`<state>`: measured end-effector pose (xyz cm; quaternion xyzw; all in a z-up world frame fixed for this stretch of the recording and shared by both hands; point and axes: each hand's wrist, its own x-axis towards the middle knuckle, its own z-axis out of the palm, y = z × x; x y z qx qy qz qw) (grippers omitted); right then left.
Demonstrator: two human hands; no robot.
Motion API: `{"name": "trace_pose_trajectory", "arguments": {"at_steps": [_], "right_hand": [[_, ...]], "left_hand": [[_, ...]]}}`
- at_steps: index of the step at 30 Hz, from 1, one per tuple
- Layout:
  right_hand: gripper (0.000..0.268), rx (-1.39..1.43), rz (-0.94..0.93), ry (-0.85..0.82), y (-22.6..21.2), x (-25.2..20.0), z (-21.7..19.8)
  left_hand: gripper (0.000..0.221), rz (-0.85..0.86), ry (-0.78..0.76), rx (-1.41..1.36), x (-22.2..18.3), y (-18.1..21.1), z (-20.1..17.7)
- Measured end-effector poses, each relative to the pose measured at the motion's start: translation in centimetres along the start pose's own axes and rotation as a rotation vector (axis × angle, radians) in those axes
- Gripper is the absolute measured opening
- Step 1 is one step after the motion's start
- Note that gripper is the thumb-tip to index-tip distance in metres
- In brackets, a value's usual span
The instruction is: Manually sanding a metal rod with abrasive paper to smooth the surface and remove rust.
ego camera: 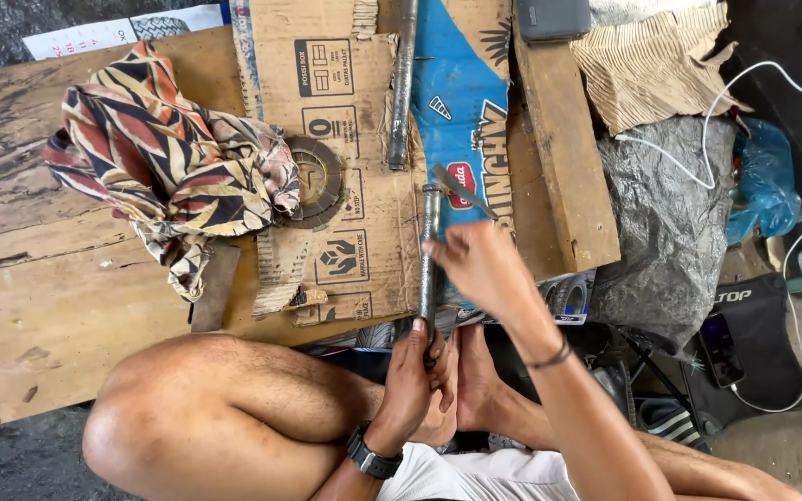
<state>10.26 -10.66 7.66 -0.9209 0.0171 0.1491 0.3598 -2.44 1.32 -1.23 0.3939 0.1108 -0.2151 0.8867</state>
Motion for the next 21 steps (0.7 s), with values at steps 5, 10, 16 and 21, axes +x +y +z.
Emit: {"name": "trace_pose_trajectory", "arguments": {"at_steps": [5, 10, 16, 21], "right_hand": [[0.059, 0.004, -0.012, 0.015, 0.0, -3.6, 0.8], [0.06, 0.063, -0.08, 0.121, -0.7, 0.3, -0.4], [0.053, -0.023, -0.118, 0.176, -1.4, 2.4, -1.3], [0.049, -0.024, -0.119, 0.176, -1.2, 1.8, -1.1]], "left_hand": [[0.052, -0.002, -0.046, -0.075, 0.5, -0.6, -0.5], [0.053, -0.025, -0.049, -0.111, 0.3, -0.5, -0.4], [0.052, -0.093, 0.003, -0.094, 0.1, 0.3, -0.2], [0.049, -0.099, 0.186, 0.132, -0.4, 2.9, 1.4]]}}
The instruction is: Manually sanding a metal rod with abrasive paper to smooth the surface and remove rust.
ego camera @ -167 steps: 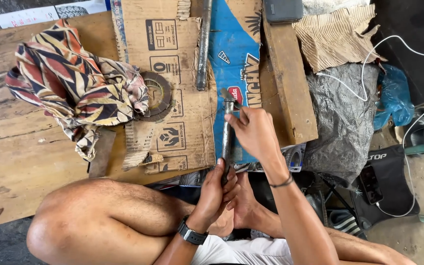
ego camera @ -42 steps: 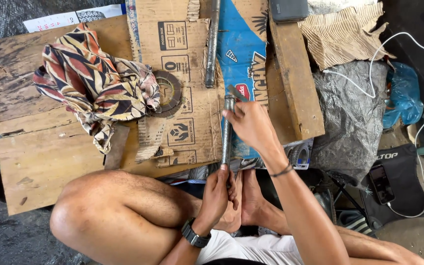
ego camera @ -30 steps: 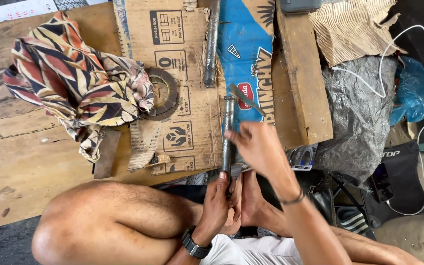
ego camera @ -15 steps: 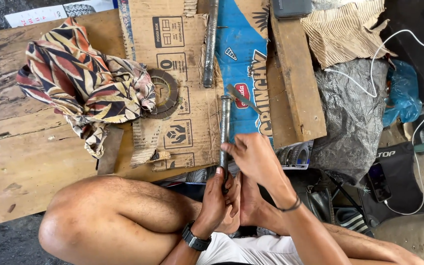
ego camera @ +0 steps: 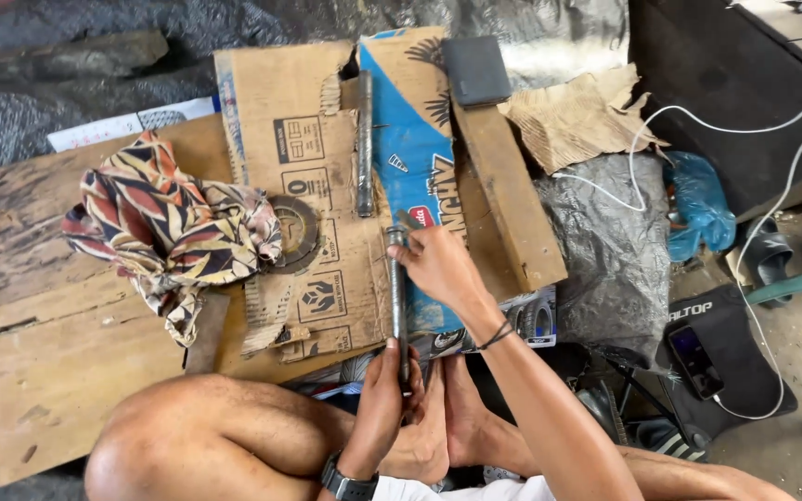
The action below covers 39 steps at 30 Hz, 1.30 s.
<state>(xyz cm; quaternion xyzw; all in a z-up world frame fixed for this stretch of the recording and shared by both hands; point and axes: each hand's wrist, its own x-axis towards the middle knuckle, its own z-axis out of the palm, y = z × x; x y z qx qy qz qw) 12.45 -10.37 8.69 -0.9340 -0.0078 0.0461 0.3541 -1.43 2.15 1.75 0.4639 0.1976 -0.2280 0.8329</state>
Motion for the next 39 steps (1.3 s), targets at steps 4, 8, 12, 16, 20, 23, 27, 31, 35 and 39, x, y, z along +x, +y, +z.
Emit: {"name": "trace_pose_trajectory", "arguments": {"at_steps": [4, 8, 12, 16, 20, 23, 27, 31, 35, 39], "right_hand": [[0.045, -0.004, -0.038, -0.002, -0.5, 0.2, 0.3], [0.043, -0.039, -0.029, -0.101, -0.8, -3.9, 0.9], [0.054, -0.047, 0.03, -0.108, -0.1, -8.5, 1.7], [0.06, 0.045, 0.065, -0.087, -0.9, -6.2, 1.1], [0.057, -0.029, 0.013, -0.031, -0.6, -0.6, 1.3], [0.056, -0.034, -0.037, 0.018, 0.0, 1.4, 1.2], [0.062, -0.031, -0.015, -0.007, 0.3, 1.0, 1.2], [0.057, -0.043, 0.022, -0.141, 0.8, -3.7, 1.9], [0.058, 0.022, 0.077, -0.051, 0.0, -6.5, 2.1], [0.054, 0.004, -0.014, 0.065, -1.7, -4.0, 1.4]], "left_hand": [[0.054, 0.046, 0.021, -0.019, 0.8, -0.8, 0.3], [0.051, -0.008, -0.015, -0.153, 0.4, -1.1, -0.5], [0.05, 0.043, 0.013, -0.111, 1.0, -1.7, -0.5], [0.05, 0.069, -0.051, -0.098, 1.1, -1.6, -0.6], [0.051, 0.048, -0.031, -0.046, 1.0, -1.2, -0.4], [0.051, 0.062, -0.049, -0.069, 0.7, -1.3, -0.3], [0.05, 0.104, -0.09, -0.114, 0.7, -1.1, -0.3], [0.05, 0.07, -0.082, -0.177, 0.5, -1.2, -0.4], [0.05, 0.066, -0.084, -0.101, 0.6, -0.9, -0.5], [0.052, 0.074, -0.074, -0.004, 0.5, -0.6, -0.4]]}}
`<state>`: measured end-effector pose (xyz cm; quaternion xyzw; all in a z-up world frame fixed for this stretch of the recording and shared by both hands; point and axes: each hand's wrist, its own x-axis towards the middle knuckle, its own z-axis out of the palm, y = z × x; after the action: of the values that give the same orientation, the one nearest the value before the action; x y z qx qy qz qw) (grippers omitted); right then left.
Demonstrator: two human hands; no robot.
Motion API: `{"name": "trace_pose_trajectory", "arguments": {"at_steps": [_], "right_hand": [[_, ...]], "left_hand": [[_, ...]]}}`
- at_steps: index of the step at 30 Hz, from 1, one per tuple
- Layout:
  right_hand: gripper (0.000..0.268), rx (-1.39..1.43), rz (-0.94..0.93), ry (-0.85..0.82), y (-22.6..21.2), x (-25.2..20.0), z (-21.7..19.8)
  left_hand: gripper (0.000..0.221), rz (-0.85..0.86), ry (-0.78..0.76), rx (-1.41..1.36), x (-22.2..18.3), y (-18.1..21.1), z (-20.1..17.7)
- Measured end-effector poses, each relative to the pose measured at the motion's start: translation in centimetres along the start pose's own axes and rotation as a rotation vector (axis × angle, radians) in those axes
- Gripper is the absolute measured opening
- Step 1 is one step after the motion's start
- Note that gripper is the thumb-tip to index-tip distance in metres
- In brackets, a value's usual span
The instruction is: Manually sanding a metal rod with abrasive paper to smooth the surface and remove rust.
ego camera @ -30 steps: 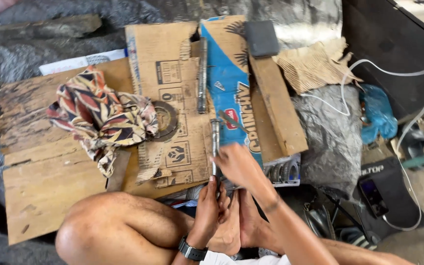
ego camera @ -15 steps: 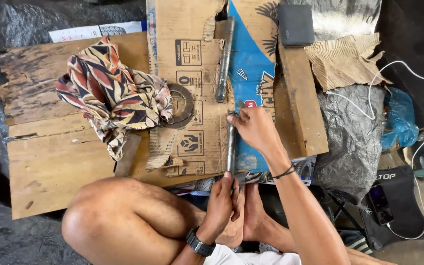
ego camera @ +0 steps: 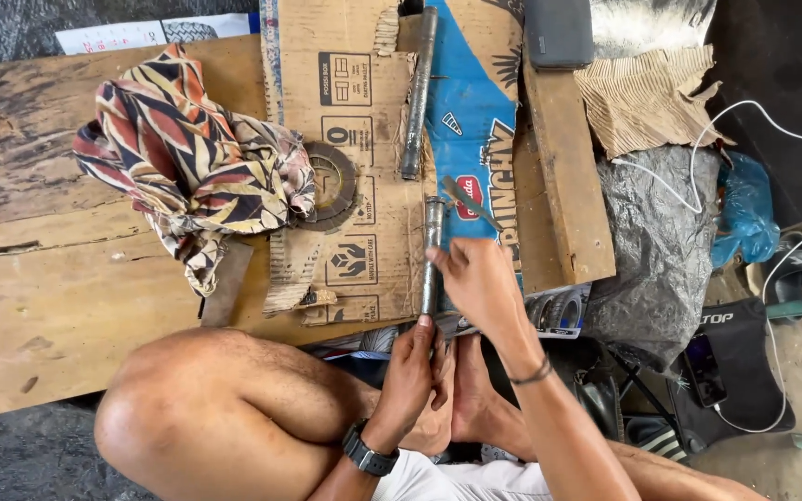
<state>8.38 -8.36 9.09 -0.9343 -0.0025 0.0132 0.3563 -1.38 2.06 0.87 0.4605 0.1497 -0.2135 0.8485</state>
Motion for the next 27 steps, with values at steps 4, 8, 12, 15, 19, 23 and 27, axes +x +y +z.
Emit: {"name": "trace_pose_trajectory", "arguments": {"at_steps": [4, 8, 12, 15, 19, 23, 27], "right_hand": [[0.055, -0.05, -0.022, 0.051, 0.6, 3.3, 0.2], [0.054, -0.074, -0.063, 0.054, 1.1, 3.7, -0.1], [0.051, -0.113, 0.043, -0.196, 1.9, 0.8, 0.7], [0.054, -0.057, 0.006, -0.102, 0.6, -3.3, 0.1], [0.053, -0.025, -0.018, -0.061, 1.0, -1.1, 0.1], [0.05, -0.093, -0.104, 0.045, 0.6, 3.0, 0.5], [0.049, -0.047, -0.059, 0.024, 0.5, 4.0, 0.5]], "left_hand": [[0.051, -0.008, 0.007, -0.047, 0.2, -0.2, -0.1], [0.048, 0.036, 0.004, -0.032, -0.2, -0.7, 0.1], [0.045, 0.04, 0.036, -0.007, -0.5, -0.6, 0.0], [0.042, 0.12, 0.045, 0.058, -0.1, -0.9, 0.3], [0.04, 0.233, 0.113, 0.341, -0.6, -0.8, 0.7], [0.037, 0.262, 0.16, 0.451, -1.1, -0.1, 1.2], [0.037, 0.243, 0.111, 0.306, -0.8, -0.3, 0.8]]}}
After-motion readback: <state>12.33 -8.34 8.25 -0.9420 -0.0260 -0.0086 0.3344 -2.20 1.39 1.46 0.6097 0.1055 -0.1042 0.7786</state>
